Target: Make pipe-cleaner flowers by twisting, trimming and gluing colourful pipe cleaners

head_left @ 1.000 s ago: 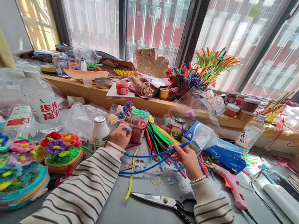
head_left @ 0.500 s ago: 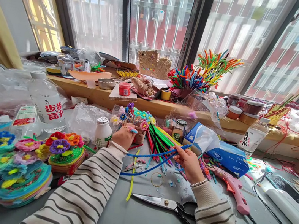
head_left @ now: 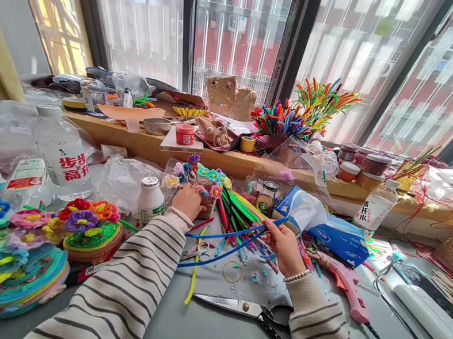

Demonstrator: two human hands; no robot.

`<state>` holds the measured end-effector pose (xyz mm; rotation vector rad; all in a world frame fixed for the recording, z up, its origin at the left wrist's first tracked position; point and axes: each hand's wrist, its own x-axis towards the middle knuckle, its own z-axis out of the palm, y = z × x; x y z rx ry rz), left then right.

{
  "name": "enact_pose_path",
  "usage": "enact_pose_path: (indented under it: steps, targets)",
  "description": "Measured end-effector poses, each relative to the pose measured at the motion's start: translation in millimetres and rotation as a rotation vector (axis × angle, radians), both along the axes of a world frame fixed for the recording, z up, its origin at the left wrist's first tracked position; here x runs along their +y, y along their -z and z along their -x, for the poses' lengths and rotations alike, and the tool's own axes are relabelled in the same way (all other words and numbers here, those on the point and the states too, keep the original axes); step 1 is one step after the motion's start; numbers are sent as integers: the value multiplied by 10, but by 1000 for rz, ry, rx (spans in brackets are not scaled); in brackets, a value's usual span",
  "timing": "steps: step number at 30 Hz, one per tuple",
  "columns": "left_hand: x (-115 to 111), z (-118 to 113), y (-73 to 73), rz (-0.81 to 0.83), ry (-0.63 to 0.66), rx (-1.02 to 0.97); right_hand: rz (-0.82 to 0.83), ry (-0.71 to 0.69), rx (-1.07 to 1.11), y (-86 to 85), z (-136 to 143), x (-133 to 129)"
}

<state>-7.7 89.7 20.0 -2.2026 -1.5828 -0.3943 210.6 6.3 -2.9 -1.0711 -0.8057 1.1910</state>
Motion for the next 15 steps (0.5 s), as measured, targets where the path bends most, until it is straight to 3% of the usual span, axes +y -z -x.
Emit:
enact_pose_path:
  steps: [15]
  targets:
    - [-86,19,-10,-59,51,-7,37,-8,21,38,-28,24]
